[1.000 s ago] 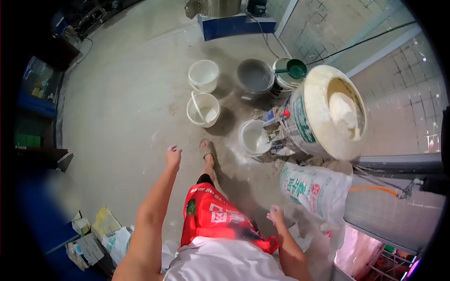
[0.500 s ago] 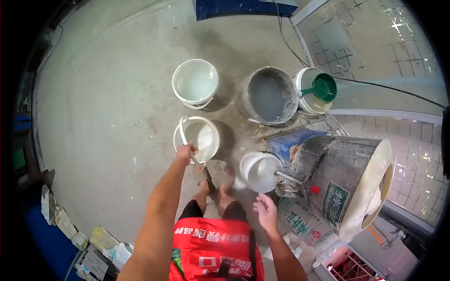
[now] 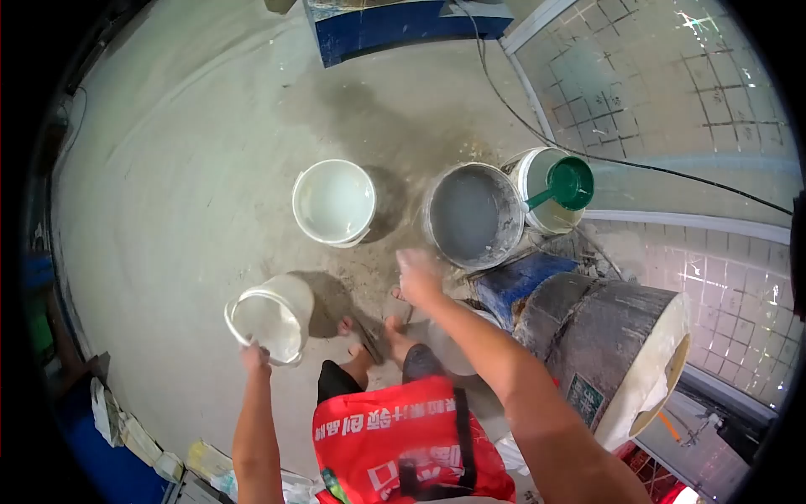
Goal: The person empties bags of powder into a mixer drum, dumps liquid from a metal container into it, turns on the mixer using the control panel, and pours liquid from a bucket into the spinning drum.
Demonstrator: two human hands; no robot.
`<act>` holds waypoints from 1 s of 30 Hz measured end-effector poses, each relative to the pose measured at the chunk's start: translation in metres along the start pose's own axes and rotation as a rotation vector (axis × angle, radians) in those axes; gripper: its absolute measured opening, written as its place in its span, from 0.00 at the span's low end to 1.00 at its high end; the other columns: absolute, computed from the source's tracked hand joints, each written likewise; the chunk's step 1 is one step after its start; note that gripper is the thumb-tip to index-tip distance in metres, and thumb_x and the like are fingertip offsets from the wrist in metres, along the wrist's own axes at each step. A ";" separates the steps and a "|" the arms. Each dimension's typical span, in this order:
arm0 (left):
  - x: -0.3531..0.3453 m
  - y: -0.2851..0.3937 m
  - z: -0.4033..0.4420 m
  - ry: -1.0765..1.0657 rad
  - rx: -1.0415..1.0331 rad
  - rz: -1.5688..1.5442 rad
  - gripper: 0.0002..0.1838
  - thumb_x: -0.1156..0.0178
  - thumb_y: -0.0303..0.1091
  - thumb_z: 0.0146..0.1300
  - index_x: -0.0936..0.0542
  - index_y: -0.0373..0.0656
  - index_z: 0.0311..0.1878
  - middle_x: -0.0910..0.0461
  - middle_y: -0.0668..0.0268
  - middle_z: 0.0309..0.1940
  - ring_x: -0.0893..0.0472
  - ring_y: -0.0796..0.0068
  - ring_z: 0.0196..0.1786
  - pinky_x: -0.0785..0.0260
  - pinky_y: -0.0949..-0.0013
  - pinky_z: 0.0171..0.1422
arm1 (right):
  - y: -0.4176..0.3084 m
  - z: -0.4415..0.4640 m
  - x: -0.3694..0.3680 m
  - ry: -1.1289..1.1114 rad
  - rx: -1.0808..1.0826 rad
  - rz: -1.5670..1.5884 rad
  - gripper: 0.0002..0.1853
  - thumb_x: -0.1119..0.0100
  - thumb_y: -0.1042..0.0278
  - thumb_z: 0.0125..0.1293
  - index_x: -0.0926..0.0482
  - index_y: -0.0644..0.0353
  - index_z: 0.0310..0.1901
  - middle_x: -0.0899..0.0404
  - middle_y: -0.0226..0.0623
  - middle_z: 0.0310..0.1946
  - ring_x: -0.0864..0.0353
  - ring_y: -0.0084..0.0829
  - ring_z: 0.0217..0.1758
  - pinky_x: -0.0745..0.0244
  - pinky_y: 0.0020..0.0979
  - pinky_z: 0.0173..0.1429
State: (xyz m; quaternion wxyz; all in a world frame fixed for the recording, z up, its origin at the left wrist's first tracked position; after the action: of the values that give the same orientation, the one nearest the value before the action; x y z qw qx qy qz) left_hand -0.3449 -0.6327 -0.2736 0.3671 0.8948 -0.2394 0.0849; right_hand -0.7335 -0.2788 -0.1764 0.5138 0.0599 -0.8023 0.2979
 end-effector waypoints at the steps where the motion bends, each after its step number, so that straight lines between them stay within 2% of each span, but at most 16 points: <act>1: 0.009 -0.006 0.019 0.020 0.036 -0.032 0.23 0.55 0.23 0.58 0.36 0.40 0.59 0.33 0.66 0.25 0.34 0.76 0.20 0.37 0.72 0.23 | -0.006 0.019 -0.007 -0.037 0.079 -0.075 0.21 0.54 0.73 0.59 0.30 0.64 0.56 0.29 0.49 0.55 0.36 0.45 0.63 0.40 0.41 0.65; 5: 0.030 -0.019 0.052 0.199 0.167 -0.066 0.25 0.56 0.22 0.57 0.37 0.41 0.61 0.32 0.63 0.28 0.33 0.74 0.23 0.36 0.72 0.24 | -0.005 0.071 -0.062 -0.073 0.258 -0.388 0.21 0.58 0.72 0.61 0.31 0.68 0.56 0.32 0.47 0.59 0.39 0.43 0.66 0.46 0.42 0.69; 8: 0.096 -0.058 0.122 0.265 0.251 0.007 0.21 0.54 0.24 0.59 0.35 0.42 0.58 0.30 0.65 0.30 0.29 0.74 0.29 0.32 0.68 0.30 | 0.040 0.108 -0.140 -0.433 0.095 -0.700 0.23 0.57 0.71 0.60 0.30 0.65 0.58 0.35 0.47 0.62 0.41 0.42 0.68 0.52 0.40 0.72; 9: 0.122 -0.074 0.144 0.277 0.278 0.025 0.20 0.54 0.25 0.60 0.34 0.42 0.56 0.29 0.65 0.31 0.28 0.74 0.31 0.31 0.67 0.31 | 0.069 0.114 -0.161 -0.259 -0.002 -0.542 0.20 0.56 0.70 0.59 0.27 0.65 0.53 0.30 0.46 0.56 0.37 0.40 0.64 0.52 0.39 0.72; 11: 0.166 -0.098 0.177 0.298 0.332 0.070 0.16 0.52 0.28 0.61 0.32 0.43 0.54 0.27 0.67 0.34 0.26 0.75 0.34 0.30 0.65 0.35 | 0.083 0.117 -0.165 -0.298 0.041 -0.610 0.18 0.54 0.69 0.58 0.24 0.63 0.49 0.27 0.44 0.52 0.35 0.39 0.61 0.53 0.39 0.72; 13: 0.185 -0.105 0.171 0.275 0.392 0.123 0.15 0.50 0.31 0.62 0.31 0.44 0.52 0.26 0.68 0.37 0.25 0.74 0.38 0.30 0.63 0.38 | 0.071 0.098 -0.157 -0.481 0.217 -0.757 0.15 0.52 0.68 0.57 0.21 0.61 0.44 0.24 0.42 0.48 0.32 0.37 0.59 0.53 0.38 0.72; 15: 0.169 -0.091 0.134 0.191 0.431 0.140 0.16 0.48 0.35 0.62 0.31 0.46 0.53 0.25 0.68 0.40 0.25 0.73 0.43 0.31 0.61 0.43 | 0.064 0.084 -0.148 -0.555 0.319 -0.804 0.14 0.51 0.67 0.56 0.18 0.59 0.39 0.21 0.40 0.43 0.30 0.36 0.56 0.53 0.37 0.72; 16: 0.168 -0.085 0.116 0.237 0.452 0.193 0.18 0.47 0.37 0.62 0.32 0.47 0.55 0.27 0.66 0.44 0.27 0.69 0.48 0.33 0.58 0.47 | 0.063 0.076 -0.144 -0.575 0.345 -0.807 0.13 0.50 0.67 0.55 0.17 0.58 0.37 0.20 0.39 0.41 0.29 0.35 0.55 0.53 0.37 0.72; 19: 0.154 -0.083 0.082 0.238 0.567 0.311 0.26 0.45 0.41 0.61 0.37 0.51 0.62 0.34 0.59 0.57 0.34 0.60 0.60 0.39 0.53 0.57 | 0.063 0.068 -0.123 -0.742 0.392 -0.771 0.15 0.50 0.66 0.56 0.18 0.54 0.43 0.23 0.39 0.49 0.36 0.36 0.63 0.59 0.39 0.74; 21: 0.152 -0.080 0.057 0.307 0.659 0.299 0.31 0.43 0.42 0.60 0.41 0.50 0.65 0.41 0.57 0.64 0.37 0.57 0.63 0.39 0.52 0.59 | 0.050 0.065 -0.089 -0.590 0.468 -0.700 0.17 0.49 0.66 0.56 0.20 0.53 0.47 0.23 0.39 0.50 0.38 0.36 0.66 0.58 0.41 0.73; 22: 0.144 -0.078 0.047 0.298 0.697 0.285 0.34 0.42 0.42 0.59 0.43 0.49 0.66 0.42 0.57 0.64 0.38 0.56 0.64 0.39 0.52 0.59 | 0.049 0.064 -0.068 -0.329 0.531 -0.656 0.17 0.49 0.65 0.56 0.20 0.54 0.47 0.22 0.39 0.47 0.37 0.36 0.65 0.54 0.41 0.72; 24: 0.127 -0.061 0.024 0.250 0.679 0.329 0.33 0.44 0.41 0.60 0.44 0.47 0.67 0.44 0.57 0.65 0.38 0.55 0.64 0.37 0.52 0.59 | 0.045 0.064 -0.006 0.022 0.493 -0.539 0.18 0.48 0.65 0.55 0.22 0.55 0.48 0.20 0.38 0.42 0.34 0.35 0.61 0.46 0.42 0.68; 25: 0.121 -0.053 0.013 0.259 0.673 0.338 0.33 0.44 0.41 0.60 0.44 0.46 0.67 0.45 0.57 0.65 0.38 0.55 0.64 0.36 0.52 0.59 | 0.054 0.070 0.020 0.106 0.398 -0.465 0.18 0.48 0.67 0.55 0.23 0.55 0.49 0.20 0.38 0.41 0.31 0.35 0.59 0.42 0.43 0.65; 27: 0.114 -0.045 0.003 0.193 0.642 0.326 0.32 0.46 0.41 0.61 0.43 0.46 0.66 0.45 0.57 0.66 0.38 0.55 0.64 0.37 0.52 0.60 | 0.085 0.074 0.062 0.121 0.141 -0.368 0.18 0.46 0.65 0.54 0.23 0.57 0.48 0.20 0.41 0.40 0.26 0.38 0.52 0.35 0.42 0.57; 29: 0.119 -0.043 0.000 0.140 0.620 0.313 0.31 0.47 0.41 0.61 0.43 0.46 0.66 0.46 0.57 0.66 0.38 0.55 0.64 0.37 0.51 0.61 | 0.139 0.060 0.084 -0.018 -0.185 -0.308 0.18 0.42 0.61 0.51 0.21 0.60 0.43 0.21 0.46 0.40 0.21 0.42 0.44 0.27 0.40 0.46; 30: 0.125 -0.046 0.000 0.119 0.614 0.303 0.31 0.48 0.40 0.61 0.43 0.46 0.66 0.47 0.57 0.66 0.38 0.55 0.64 0.37 0.51 0.61 | 0.154 0.054 0.097 -0.121 -0.273 -0.318 0.19 0.41 0.58 0.51 0.21 0.60 0.41 0.21 0.47 0.39 0.21 0.43 0.42 0.27 0.40 0.46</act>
State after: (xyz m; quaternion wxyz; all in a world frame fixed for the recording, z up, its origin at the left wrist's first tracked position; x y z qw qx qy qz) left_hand -0.2137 -0.6501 -0.2614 0.0774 0.9112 -0.3111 0.2586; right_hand -0.8833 -0.1623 -0.1734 0.5085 0.1336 -0.8450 0.0975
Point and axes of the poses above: each hand's wrist, its own z-axis towards the middle knuckle, its own x-axis out of the back of the hand, y = z × x, the point moved 10 cm from there along z, towards the middle knuckle
